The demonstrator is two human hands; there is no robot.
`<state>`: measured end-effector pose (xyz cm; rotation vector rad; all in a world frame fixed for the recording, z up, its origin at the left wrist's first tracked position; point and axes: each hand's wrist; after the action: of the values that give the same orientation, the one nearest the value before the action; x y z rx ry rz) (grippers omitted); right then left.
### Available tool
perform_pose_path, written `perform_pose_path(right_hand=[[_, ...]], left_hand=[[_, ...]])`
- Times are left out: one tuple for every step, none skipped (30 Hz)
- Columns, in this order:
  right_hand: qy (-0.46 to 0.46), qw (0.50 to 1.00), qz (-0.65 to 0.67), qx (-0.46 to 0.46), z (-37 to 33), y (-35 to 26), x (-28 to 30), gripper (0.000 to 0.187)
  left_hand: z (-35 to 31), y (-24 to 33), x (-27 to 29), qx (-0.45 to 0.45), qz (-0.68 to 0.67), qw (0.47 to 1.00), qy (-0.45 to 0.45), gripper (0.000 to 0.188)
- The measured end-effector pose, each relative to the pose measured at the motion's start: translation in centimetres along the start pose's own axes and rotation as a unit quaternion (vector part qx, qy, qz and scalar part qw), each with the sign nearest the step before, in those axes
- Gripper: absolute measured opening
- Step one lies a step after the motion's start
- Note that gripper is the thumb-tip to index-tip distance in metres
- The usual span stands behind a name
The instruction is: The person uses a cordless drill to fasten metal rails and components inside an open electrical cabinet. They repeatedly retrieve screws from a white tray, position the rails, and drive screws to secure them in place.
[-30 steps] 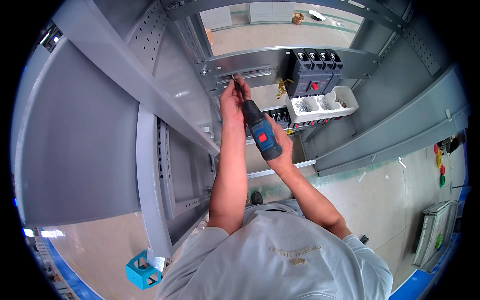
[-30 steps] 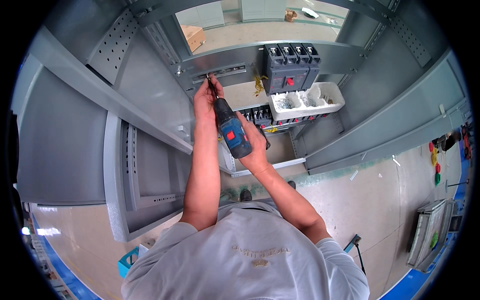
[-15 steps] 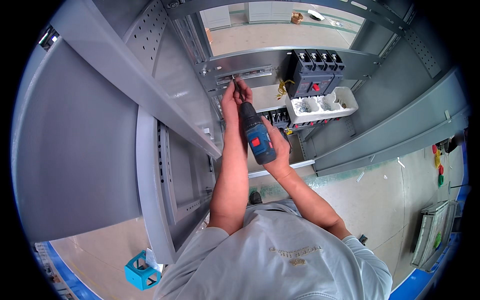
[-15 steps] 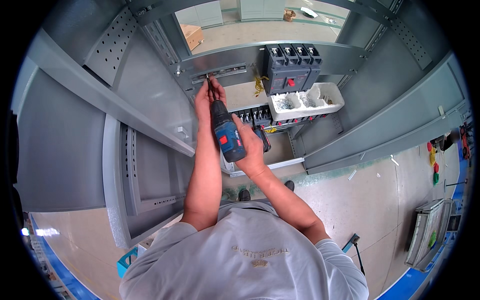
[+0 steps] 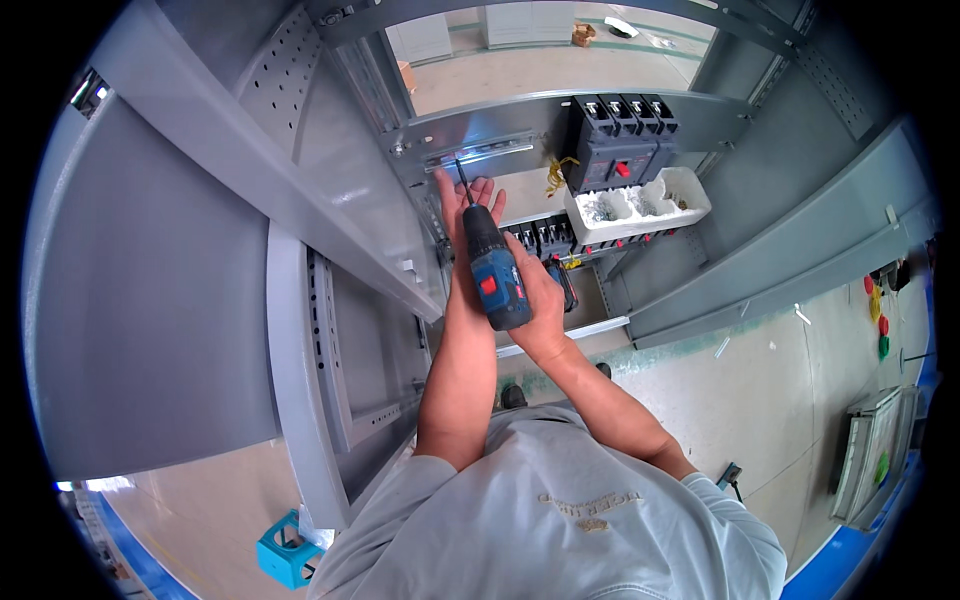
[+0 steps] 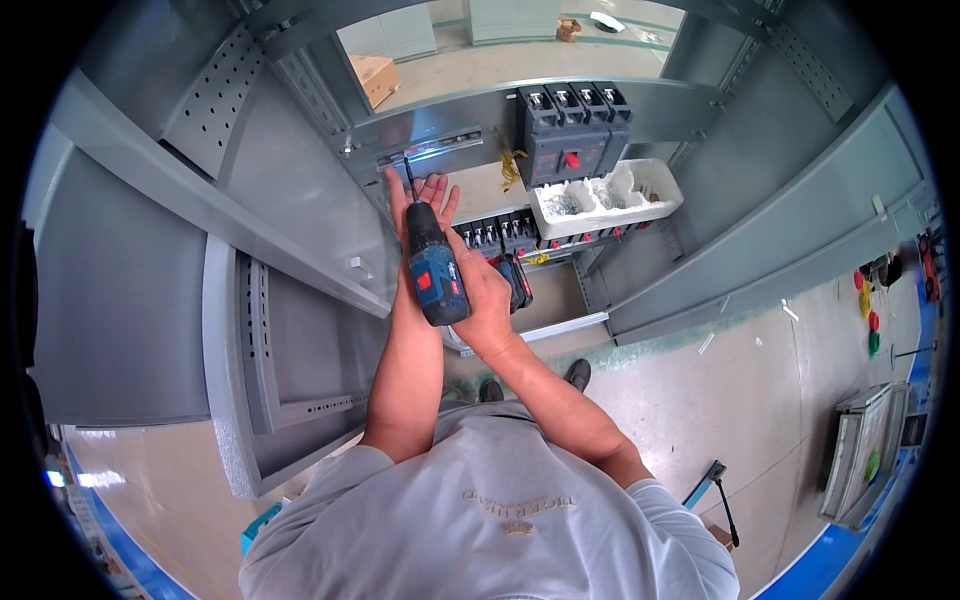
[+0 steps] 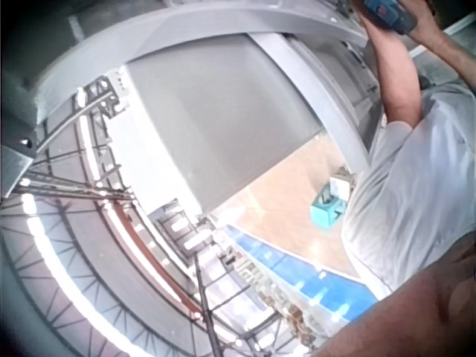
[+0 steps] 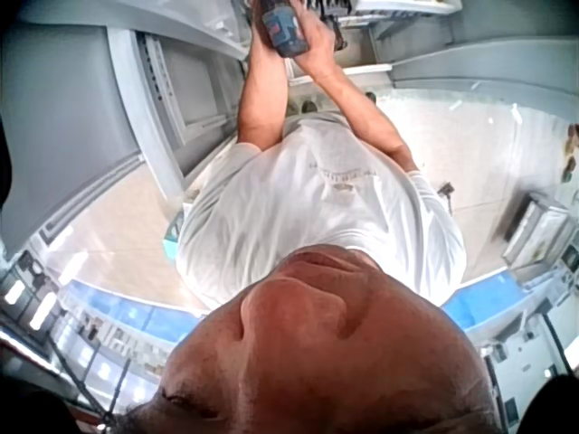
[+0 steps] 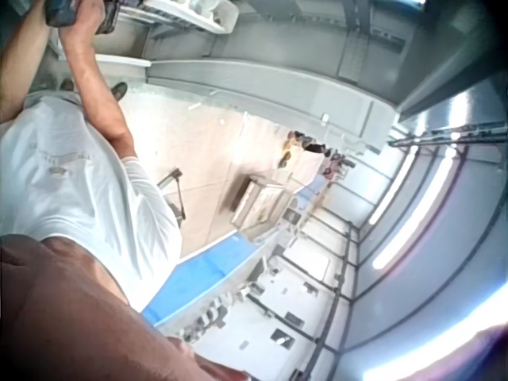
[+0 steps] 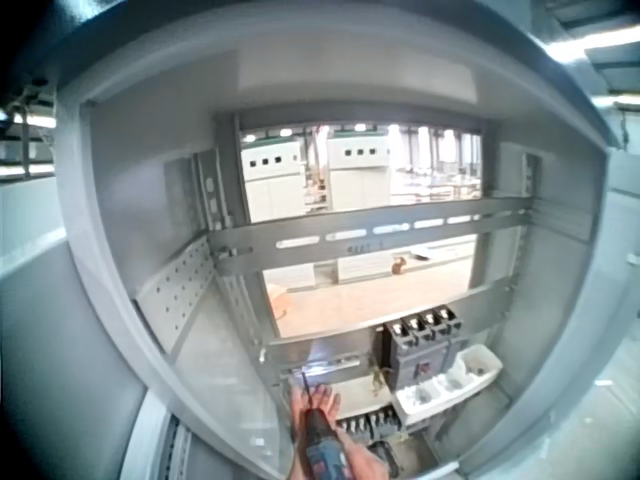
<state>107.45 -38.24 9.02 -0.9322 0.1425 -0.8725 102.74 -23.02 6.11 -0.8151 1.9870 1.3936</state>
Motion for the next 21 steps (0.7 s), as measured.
perform_pose_path(right_hand=[[0.004,1.000,0.003,0.001,0.1,0.0,0.0,0.065],[0.017,1.000,0.005,0.018,0.2,0.0,-0.2,0.066],[0.031,0.999,0.006,0.034,0.2,0.0,-0.4,0.067],[0.044,0.998,0.007,0.050,0.2,0.1,-0.5,0.068],[0.031,0.999,0.001,0.039,0.1,0.1,-0.6,0.067],[0.018,0.999,-0.005,0.027,-0.1,0.1,-0.6,0.066],[0.006,1.000,-0.011,0.015,-0.2,0.1,-0.6,0.066],[-0.003,1.000,-0.017,0.007,-0.2,0.2,-0.5,0.066],[-0.011,1.000,-0.023,-0.001,-0.2,0.2,-0.5,0.067],[-0.019,0.999,-0.028,-0.009,-0.3,0.2,-0.5,0.067],[-0.021,0.999,-0.035,-0.009,-0.2,0.2,-0.4,0.067],[-0.024,0.999,-0.041,-0.009,-0.2,0.1,-0.4,0.067],[-0.027,0.999,-0.047,-0.008,-0.1,0.1,-0.3,0.067],[-0.019,0.999,-0.047,0.002,-0.1,0.1,-0.4,0.067],[-0.012,0.999,-0.046,0.011,-0.1,0.2,-0.5,0.067],[-0.005,0.999,-0.046,0.021,0.0,0.3,-0.6,0.067],[-0.004,0.999,-0.047,0.020,0.0,0.2,-0.7,0.067],[-0.003,0.999,-0.048,0.019,-0.1,0.2,-0.7,0.067],[-0.002,0.999,-0.049,0.018,-0.1,0.2,-0.7,0.067],[-0.004,0.999,-0.048,0.017,0.0,0.1,-0.7,0.067],[-0.005,0.999,-0.047,0.017,0.0,0.0,-0.7,0.067]], left_hand=[[-0.4,0.2,-0.4,0.010,0.006,1.000,-0.006,0.104],[-0.3,0.2,-0.3,0.004,0.011,1.000,0.002,0.105],[-0.1,0.2,-0.2,-0.002,0.016,1.000,0.011,0.106],[0.1,0.3,-0.2,-0.008,0.021,1.000,0.019,0.107],[0.6,0.1,0.1,-0.008,-0.007,1.000,-0.002,0.107],[1.2,0.0,0.2,-0.009,-0.034,0.999,-0.023,0.107],[1.8,-0.2,0.4,-0.009,-0.060,0.997,-0.045,0.108],[2.1,-0.3,0.3,-0.008,-0.064,0.997,-0.048,0.108],[2.4,-0.4,0.2,-0.008,-0.068,0.996,-0.050,0.108],[2.6,-0.5,0.3,-0.007,-0.072,0.996,-0.053,0.108],[2.7,-0.6,0.3,-0.009,-0.071,0.996,-0.053,0.107],[2.8,-0.6,0.3,-0.011,-0.069,0.996,-0.053,0.107],[2.8,-0.7,0.3,-0.013,-0.068,0.996,-0.053,0.106],[2.9,-0.7,0.3,-0.013,-0.068,0.996,-0.051,0.106],[2.9,-0.8,0.3,-0.014,-0.069,0.996,-0.049,0.106],[2.9,-0.8,0.3,-0.014,-0.070,0.996,-0.047,0.106],[2.7,-0.8,0.2,-0.018,-0.067,0.996,-0.048,0.107],[2.6,-0.8,0.2,-0.022,-0.064,0.997,-0.048,0.107],[2.5,-0.8,0.2,-0.026,-0.061,0.997,-0.049,0.107],[2.3,-0.7,0.0,-0.027,-0.048,0.997,-0.049,0.106],[2.1,-0.6,-0.1,-0.028,-0.035,0.998,-0.050,0.104]])
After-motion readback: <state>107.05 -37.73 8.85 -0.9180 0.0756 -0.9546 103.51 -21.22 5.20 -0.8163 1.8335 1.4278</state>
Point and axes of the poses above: each hand's wrist, its own z-axis towards the middle knuckle, its own x-axis out of the back of the hand, y = z × x, and after that the axes turned 11 degrees about y, right-handed
